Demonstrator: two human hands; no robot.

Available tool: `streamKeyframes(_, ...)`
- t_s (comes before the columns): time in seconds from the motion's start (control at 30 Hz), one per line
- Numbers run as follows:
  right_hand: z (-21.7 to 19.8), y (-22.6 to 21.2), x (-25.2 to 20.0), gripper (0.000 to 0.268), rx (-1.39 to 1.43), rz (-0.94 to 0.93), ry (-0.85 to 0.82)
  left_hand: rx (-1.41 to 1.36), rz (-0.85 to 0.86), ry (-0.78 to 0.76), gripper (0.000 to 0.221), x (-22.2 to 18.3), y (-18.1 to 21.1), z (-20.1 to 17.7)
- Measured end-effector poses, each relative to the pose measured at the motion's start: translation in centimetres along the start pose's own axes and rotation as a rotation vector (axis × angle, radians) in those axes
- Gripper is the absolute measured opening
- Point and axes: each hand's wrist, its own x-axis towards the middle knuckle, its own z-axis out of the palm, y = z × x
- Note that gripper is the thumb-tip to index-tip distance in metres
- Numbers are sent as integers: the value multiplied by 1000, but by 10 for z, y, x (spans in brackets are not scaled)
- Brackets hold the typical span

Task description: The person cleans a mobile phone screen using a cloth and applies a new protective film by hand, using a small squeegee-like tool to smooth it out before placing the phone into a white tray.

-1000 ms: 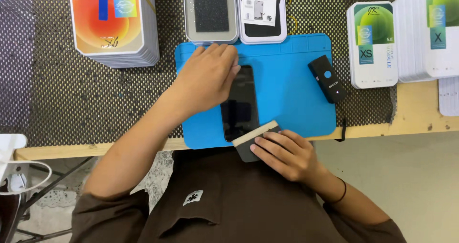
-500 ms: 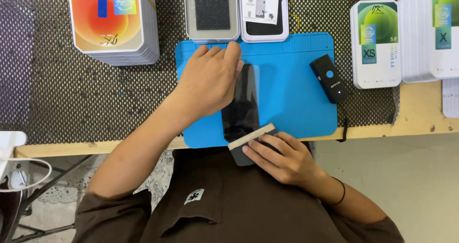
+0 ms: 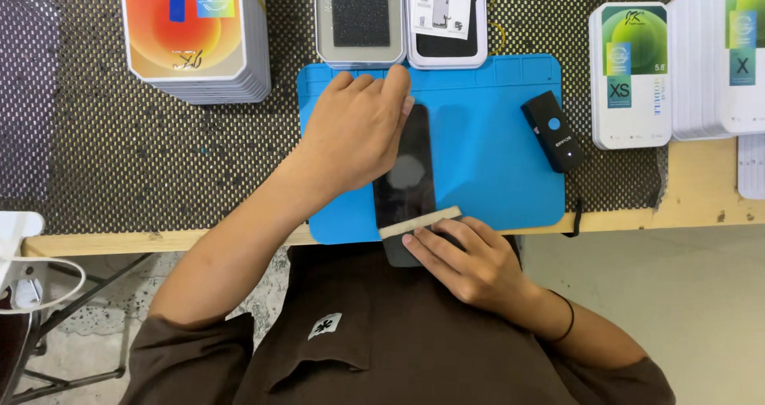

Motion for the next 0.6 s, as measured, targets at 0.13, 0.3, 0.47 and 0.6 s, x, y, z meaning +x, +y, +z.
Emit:
streamKeyframes(0.13,3,9,8,17,-7,-6,-17,-102,-6,21,19,-3,-2,-11)
streamKeyframes(0.3,16,35,32,31,11,-14,-17,-50,-28,87,19,-18,-3,-21)
streamKeyframes(0.47,24,70,68,25,-1,19,-63,-220,-166,106,17,-48,9,-35)
streamKeyframes(0.6,34,92,87,17,-60,30,-38,-310,-315,169,13,-81,15,-11)
